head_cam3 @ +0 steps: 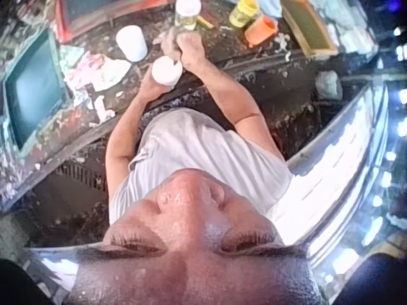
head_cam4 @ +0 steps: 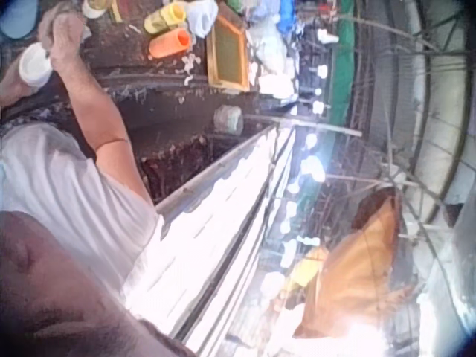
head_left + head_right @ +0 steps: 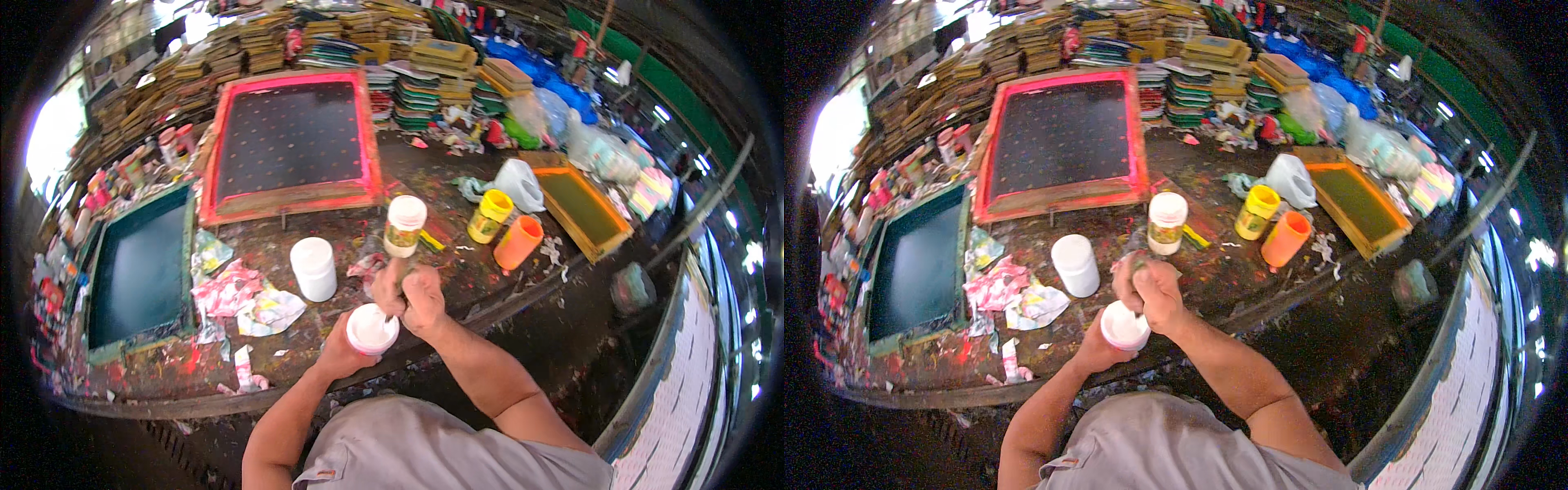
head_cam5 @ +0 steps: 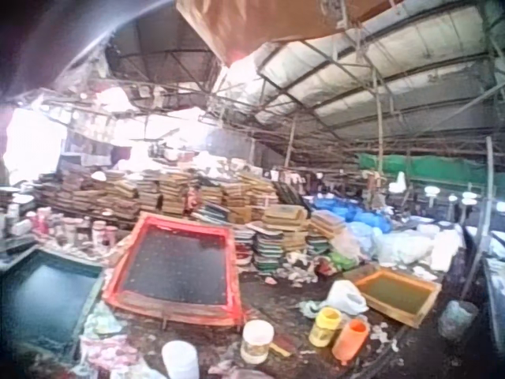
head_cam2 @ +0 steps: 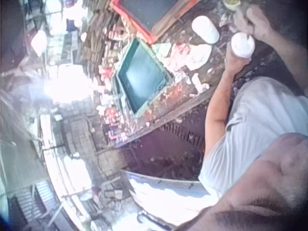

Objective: The person cleans a squeegee in a water basin, wipes it with a cloth, and then mixes white and pink paint in a container using a stick. They pour additional white paint into the mixture and continue stirring to blend the colors.

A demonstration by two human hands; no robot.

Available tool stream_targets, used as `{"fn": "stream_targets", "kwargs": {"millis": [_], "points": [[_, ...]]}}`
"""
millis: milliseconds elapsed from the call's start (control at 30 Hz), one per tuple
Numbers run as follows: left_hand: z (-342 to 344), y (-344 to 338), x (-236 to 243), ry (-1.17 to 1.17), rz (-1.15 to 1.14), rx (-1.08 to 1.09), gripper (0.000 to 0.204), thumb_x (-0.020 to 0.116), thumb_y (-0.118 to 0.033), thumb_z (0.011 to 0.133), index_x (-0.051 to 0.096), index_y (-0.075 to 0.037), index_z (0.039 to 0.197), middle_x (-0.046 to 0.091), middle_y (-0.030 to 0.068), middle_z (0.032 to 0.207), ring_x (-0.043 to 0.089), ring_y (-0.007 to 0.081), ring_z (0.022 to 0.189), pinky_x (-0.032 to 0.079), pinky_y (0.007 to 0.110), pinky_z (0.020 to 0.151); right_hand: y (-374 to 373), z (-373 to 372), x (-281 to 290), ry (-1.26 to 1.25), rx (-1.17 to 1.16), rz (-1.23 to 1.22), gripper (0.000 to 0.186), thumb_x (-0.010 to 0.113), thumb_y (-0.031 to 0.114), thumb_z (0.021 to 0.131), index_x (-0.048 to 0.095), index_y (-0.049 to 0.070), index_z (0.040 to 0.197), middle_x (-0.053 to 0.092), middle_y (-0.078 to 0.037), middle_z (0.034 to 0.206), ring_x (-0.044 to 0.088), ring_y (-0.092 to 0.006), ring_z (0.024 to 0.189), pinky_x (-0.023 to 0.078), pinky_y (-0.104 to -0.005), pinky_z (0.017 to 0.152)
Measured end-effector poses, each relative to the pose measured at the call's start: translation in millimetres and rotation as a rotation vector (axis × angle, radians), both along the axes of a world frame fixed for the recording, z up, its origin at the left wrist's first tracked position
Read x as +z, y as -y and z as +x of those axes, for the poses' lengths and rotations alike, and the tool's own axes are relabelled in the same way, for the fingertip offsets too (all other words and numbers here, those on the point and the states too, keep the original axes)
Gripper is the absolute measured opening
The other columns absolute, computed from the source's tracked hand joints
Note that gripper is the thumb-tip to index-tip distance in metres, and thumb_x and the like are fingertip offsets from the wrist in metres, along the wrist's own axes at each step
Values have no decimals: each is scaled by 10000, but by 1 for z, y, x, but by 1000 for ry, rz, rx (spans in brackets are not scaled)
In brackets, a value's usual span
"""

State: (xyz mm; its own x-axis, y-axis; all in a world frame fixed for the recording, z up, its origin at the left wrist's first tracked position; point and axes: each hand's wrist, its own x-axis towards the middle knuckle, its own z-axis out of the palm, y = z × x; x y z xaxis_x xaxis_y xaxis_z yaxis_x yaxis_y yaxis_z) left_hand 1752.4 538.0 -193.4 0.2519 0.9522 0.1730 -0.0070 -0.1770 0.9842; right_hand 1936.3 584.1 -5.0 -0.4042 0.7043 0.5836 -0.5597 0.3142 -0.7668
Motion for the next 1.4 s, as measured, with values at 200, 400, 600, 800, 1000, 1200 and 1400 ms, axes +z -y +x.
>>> {"fn": "stream_targets", "kwargs": {"millis": [200, 400, 600, 800, 1000, 1200, 1400], "points": [[-9, 9, 14, -135, -2, 40, 1046, 1001, -109, 634, 516, -56, 1559, 643, 124, 1460, 630, 297, 1379, 481, 438, 1214, 27, -18, -21, -30, 137, -147, 614, 597, 605, 1118, 549, 34, 895, 449, -22, 682, 432, -150, 599, 353, -340, 577], [-3, 2, 15, -190, 56, 3, 1074, 996, -86, 657, 454, -59, 1584, 650, 100, 1487, 618, 244, 1408, 463, 430, 1232, 6, -23, -22, -125, -157, 53, 576, 604, 565, 1130, 545, 52, 877, 470, -21, 672, 422, -153, 593, 340, -354, 577], [-4, 6, 24, -219, 75, 61, 1034, 982, -164, 598, 559, -57, 1535, 652, 179, 1436, 620, 385, 1378, 494, 477, 1199, 9, 5, -6, 34, 143, -118, 614, 578, 620, 1121, 541, 65, 863, 457, 3, 667, 401, -141, 567, 350, -337, 575], [-3, 5, 18, -153, 73, 52, 1037, 992, -149, 611, 542, -48, 1539, 655, 155, 1426, 634, 351, 1352, 493, 459, 1194, 19, -29, -33, -184, -61, -71, 565, 561, 580, 1141, 525, 62, 917, 420, -8, 684, 372, -129, 579, 329, -324, 549], [-2, 3, 10, -144, 95, 78, 1017, 979, -171, 601, 572, -63, 1527, 653, 171, 1412, 626, 386, 1351, 491, 479, 1193, 5, -3, -9, -39, 27, -43, 570, 576, 579, 1136, 537, 64, 895, 431, -13, 665, 396, -136, 580, 320, -329, 558], [-6, 10, 35, -320, 55, 85, 1037, 997, -137, 644, 505, -58, 1553, 663, 125, 1435, 652, 294, 1364, 496, 418, 1188, 20, -10, -26, -64, 264, -170, 590, 584, 599, 1125, 539, 59, 890, 427, -16, 670, 385, -144, 576, 317, -338, 558], [-3, 6, 25, -221, 87, 64, 1018, 981, -167, 616, 550, -60, 1531, 649, 153, 1426, 630, 359, 1365, 495, 461, 1190, 6, -27, -25, -139, -187, -5, 601, 584, 612, 1121, 544, 59, 890, 431, -15, 662, 390, -146, 577, 325, -342, 561]]}}
